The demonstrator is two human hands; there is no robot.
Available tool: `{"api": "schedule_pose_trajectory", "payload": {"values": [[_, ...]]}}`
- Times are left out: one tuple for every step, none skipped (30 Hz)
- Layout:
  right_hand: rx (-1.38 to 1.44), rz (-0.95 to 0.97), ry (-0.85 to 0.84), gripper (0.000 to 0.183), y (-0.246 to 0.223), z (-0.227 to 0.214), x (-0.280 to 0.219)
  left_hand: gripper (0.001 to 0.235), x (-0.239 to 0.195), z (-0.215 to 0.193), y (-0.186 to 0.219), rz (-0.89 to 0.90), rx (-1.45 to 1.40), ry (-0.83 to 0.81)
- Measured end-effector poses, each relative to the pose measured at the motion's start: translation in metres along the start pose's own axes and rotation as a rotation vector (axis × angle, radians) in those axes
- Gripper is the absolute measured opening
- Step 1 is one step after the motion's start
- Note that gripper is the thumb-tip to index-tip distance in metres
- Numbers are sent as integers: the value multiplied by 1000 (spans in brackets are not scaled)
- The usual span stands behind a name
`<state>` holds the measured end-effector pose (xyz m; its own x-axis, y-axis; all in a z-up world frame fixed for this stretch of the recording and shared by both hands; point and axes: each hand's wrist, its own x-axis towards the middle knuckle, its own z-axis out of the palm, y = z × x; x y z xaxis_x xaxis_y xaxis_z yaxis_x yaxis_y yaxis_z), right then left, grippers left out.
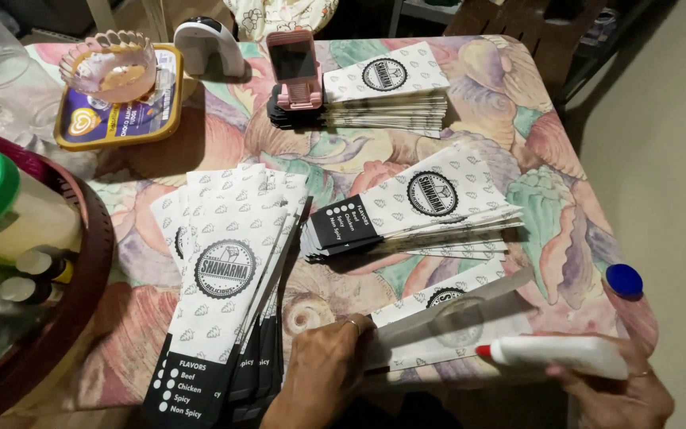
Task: Applying glue to paper shawarma sleeves, folding them, and stacking them on a table.
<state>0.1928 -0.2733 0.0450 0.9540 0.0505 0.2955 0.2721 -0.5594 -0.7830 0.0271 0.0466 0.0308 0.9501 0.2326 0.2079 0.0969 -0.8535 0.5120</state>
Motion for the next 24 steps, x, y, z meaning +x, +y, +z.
{"api": "schedule_pose_trajectory", "payload": {"values": [[-125,-10,-31,61,18,1,-1,57,0,1,-3,7,16,-39],[-125,-9,-33,61,2,-2,0,57,-1,1,-4,5,15,-40],[-157,24,-13,62,-14,-5,1,59,-2,0,-5,5,2,-60],[-191,55,7,63,-30,-8,3,62,-2,1,-6,6,-13,-79],[-192,54,6,63,-15,-14,17,62,-3,0,-5,5,-15,-79],[-57,275,-54,71,-1,-21,31,61,-2,-1,-5,-30,-11,-116],[86,491,-119,86,14,-28,46,61,-2,-2,-5,-64,-8,-154],[84,489,-120,86,27,-32,48,61,-2,-2,-6,-65,-9,-152],[109,348,-113,68,41,-36,50,59,-1,-2,-7,-36,-19,-114],[132,209,-105,56,55,-42,51,57,-1,-2,-8,-5,-29,-80],[130,211,-104,56,42,-43,50,57,0,-5,-6,-4,-31,-82],[95,237,-130,52,30,-43,51,54,2,-8,-4,-24,-41,-90],[61,264,-155,49,17,-44,51,51,3,-11,-1,-44,-52,-98],[62,265,-156,49,22,-41,45,51,4,-13,1,-44,-51,-99],[94,242,-115,52,26,-37,39,30,6,-15,3,-23,-69,-40],[127,218,-75,56,31,-34,34,11,7,-18,6,-2,-88,19],[128,218,-76,56,19,-30,27,11,9,-16,5,-3,-87,19],[53,197,-47,60,7,-25,18,11,9,-15,3,-39,-83,-16],[-22,175,-18,65,-6,-20,10,12,8,-14,2,-76,-79,-52],[-18,173,-28,65,-9,-9,3,12,12,-18,5,-86,-75,-50],[96,69,-4,58,-13,2,-3,12,15,-22,7,-106,-82,-60],[212,-35,21,52,-16,13,-10,20,18,-26,10,-126,-90,-69],[217,-37,12,52,-5,16,-12,20,19,-30,10,-135,-86,-65],[268,-6,-124,50,7,20,-14,20,20,-35,11,-145,-141,-44]]}}
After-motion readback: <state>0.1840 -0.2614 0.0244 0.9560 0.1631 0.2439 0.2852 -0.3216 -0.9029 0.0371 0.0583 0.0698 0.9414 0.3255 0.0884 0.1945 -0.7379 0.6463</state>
